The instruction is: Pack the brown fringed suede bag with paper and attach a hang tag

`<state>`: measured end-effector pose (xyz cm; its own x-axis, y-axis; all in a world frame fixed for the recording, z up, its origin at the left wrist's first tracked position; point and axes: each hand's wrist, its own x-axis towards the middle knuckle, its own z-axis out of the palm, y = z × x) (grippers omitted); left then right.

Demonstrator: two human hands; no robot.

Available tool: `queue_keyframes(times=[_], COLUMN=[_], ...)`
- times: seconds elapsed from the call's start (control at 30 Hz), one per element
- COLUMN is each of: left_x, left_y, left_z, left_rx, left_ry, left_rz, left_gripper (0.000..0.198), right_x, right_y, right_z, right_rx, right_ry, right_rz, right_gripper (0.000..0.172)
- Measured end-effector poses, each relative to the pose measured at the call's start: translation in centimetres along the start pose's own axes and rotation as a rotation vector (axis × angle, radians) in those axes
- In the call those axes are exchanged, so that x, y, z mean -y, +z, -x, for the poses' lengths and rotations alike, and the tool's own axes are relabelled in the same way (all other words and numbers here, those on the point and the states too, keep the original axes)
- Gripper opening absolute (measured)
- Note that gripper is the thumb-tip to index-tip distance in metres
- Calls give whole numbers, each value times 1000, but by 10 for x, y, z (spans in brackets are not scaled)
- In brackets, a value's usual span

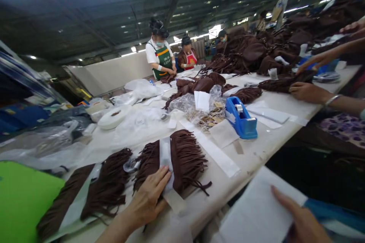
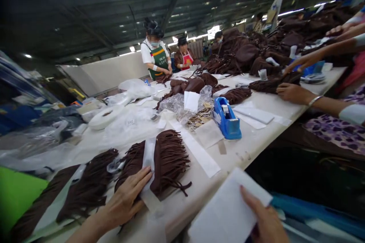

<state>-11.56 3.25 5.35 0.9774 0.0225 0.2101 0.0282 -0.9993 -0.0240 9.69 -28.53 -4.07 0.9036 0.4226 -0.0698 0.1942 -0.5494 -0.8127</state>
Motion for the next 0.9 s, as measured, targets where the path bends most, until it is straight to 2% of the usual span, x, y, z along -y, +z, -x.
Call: queue_keyframes(times=[0.03, 0.1, 0.13, 0.2, 0.3, 0.4, 0.5, 0.57, 0.63, 0.73, 0.8, 0.9], left_x=[1, 3, 5, 8, 12, 14, 15, 14, 12, 7, 7, 15], left_y=[3, 4, 3, -2, -11, -20, -25, -24, -20, -16, -20, -37], left_z=[1, 0, -2, -6, -12, -16, -14, -11, -8, -10, -17, -32], left_rx=[-34, -69, -61, -5, 93, 110, 128, 175, 222, 275, 338, 444], left_ry=[6, -33, -81, -220, -422, -485, -384, -264, -168, -123, -115, -102], left_rz=[-9, 34, 90, 256, 520, 618, 553, 465, 348, 183, 166, 293], left_gripper=[57, 42, 37, 36, 44, 45, 40, 40, 53, 61, 63, 56], right_x=[23, 68, 87, 116, 139, 147, 148, 149, 150, 155, 159, 166], right_y=[8, 31, 42, 63, 86, 106, 119, 121, 118, 113, 111, 109], right_z=[5, 17, 23, 32, 37, 39, 40, 38, 34, 27, 25, 24], right_rx=[103, 404, 551, 763, 956, 1063, 1012, 878, 716, 537, 510, 569], right_ry=[33, 164, 202, 301, 446, 508, 509, 488, 486, 494, 493, 517], right_rz=[-129, -491, -622, -811, -978, -1051, -998, -950, -958, -997, -995, -1013], right_gripper=[43, 45, 44, 43, 38, 37, 42, 44, 44, 45, 46, 46])
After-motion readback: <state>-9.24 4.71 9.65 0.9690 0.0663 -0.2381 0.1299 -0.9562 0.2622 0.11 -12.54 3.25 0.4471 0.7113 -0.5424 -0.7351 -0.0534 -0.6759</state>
